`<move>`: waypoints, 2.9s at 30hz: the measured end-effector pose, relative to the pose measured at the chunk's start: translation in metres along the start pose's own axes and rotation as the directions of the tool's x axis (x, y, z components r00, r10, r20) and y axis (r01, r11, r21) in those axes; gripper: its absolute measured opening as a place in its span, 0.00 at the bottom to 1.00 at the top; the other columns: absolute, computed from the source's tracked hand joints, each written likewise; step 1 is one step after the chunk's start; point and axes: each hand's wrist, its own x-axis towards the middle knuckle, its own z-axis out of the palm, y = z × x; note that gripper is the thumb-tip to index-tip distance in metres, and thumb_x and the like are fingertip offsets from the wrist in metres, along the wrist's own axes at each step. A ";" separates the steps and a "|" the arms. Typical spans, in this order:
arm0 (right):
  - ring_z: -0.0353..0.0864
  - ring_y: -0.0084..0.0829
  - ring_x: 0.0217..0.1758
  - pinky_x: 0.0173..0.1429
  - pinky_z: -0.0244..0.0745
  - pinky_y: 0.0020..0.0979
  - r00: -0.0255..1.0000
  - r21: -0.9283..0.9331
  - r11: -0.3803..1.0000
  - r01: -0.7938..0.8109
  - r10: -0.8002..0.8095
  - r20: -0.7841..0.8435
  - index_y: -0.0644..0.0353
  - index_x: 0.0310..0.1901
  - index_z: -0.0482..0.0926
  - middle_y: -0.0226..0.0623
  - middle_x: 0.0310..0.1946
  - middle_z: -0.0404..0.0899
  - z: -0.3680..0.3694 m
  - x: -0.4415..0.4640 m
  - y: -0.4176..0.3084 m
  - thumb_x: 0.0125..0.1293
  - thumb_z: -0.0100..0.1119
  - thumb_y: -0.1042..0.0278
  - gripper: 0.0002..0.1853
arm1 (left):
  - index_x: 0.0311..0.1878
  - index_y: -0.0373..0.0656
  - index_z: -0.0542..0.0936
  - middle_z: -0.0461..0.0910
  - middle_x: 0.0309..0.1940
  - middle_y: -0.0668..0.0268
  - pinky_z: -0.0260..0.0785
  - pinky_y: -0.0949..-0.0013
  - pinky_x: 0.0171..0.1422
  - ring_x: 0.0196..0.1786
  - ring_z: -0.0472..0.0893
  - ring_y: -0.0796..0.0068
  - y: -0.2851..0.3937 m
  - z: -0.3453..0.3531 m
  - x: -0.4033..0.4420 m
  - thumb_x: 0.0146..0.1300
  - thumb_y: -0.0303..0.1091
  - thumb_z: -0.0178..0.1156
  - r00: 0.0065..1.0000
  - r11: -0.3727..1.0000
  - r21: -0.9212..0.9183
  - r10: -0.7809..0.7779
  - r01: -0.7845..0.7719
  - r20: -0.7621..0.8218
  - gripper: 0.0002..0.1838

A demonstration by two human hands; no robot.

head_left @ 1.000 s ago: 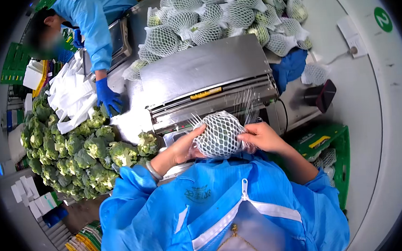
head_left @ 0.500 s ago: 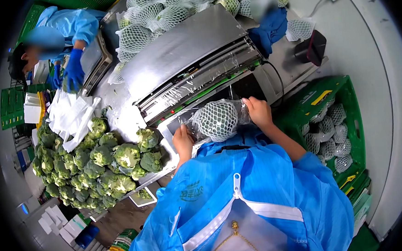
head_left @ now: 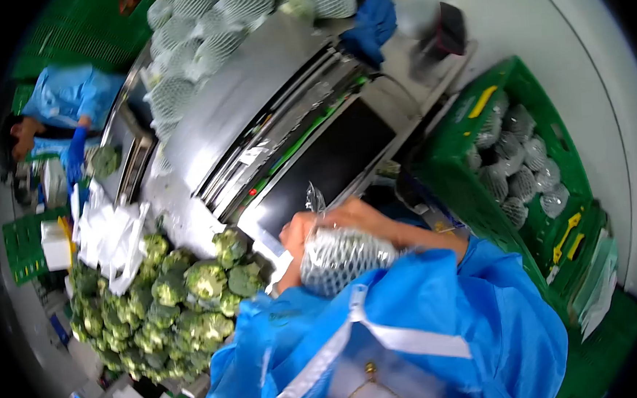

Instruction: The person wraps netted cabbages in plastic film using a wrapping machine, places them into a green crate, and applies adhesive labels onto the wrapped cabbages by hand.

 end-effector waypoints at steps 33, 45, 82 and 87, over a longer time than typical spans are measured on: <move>0.68 0.38 0.68 0.71 0.65 0.37 0.095 -0.258 0.961 0.099 -0.267 -0.959 0.63 0.71 0.60 0.48 0.64 0.68 -0.235 -0.505 -0.042 0.44 0.79 0.59 0.52 | 0.77 0.40 0.53 0.60 0.73 0.51 0.55 0.56 0.77 0.76 0.60 0.56 0.303 0.457 -0.027 0.74 0.53 0.50 -0.006 0.917 -0.293 0.306 0.271 0.952 0.38; 0.53 0.54 0.76 0.77 0.55 0.47 0.315 -0.405 0.616 -0.676 -0.255 -0.914 0.62 0.75 0.50 0.56 0.72 0.54 -0.372 -0.512 0.118 0.47 0.79 0.51 0.59 | 0.72 0.50 0.67 0.60 0.75 0.56 0.57 0.41 0.73 0.77 0.57 0.47 0.225 0.538 -0.045 0.59 0.56 0.65 -0.055 0.472 -0.219 0.336 -0.854 0.940 0.40; 0.78 0.34 0.42 0.45 0.75 0.34 0.892 -0.893 0.110 0.437 0.078 0.446 0.56 0.41 0.79 0.31 0.37 0.77 -0.023 0.109 -0.040 0.57 0.64 0.67 0.10 | 0.66 0.43 0.64 0.68 0.62 0.47 0.64 0.43 0.67 0.67 0.67 0.42 -0.181 -0.208 0.372 0.37 0.54 0.78 0.745 0.696 0.314 -0.485 0.646 -0.458 0.53; 0.78 0.37 0.43 0.47 0.75 0.37 0.791 -0.787 0.103 0.608 0.010 0.612 0.58 0.40 0.79 0.33 0.38 0.78 -0.026 0.165 -0.057 0.58 0.62 0.68 0.09 | 0.59 0.43 0.72 0.69 0.59 0.50 0.65 0.46 0.63 0.62 0.69 0.45 -0.128 -0.204 0.335 0.34 0.41 0.76 0.853 0.773 0.537 -0.011 0.338 -0.522 0.43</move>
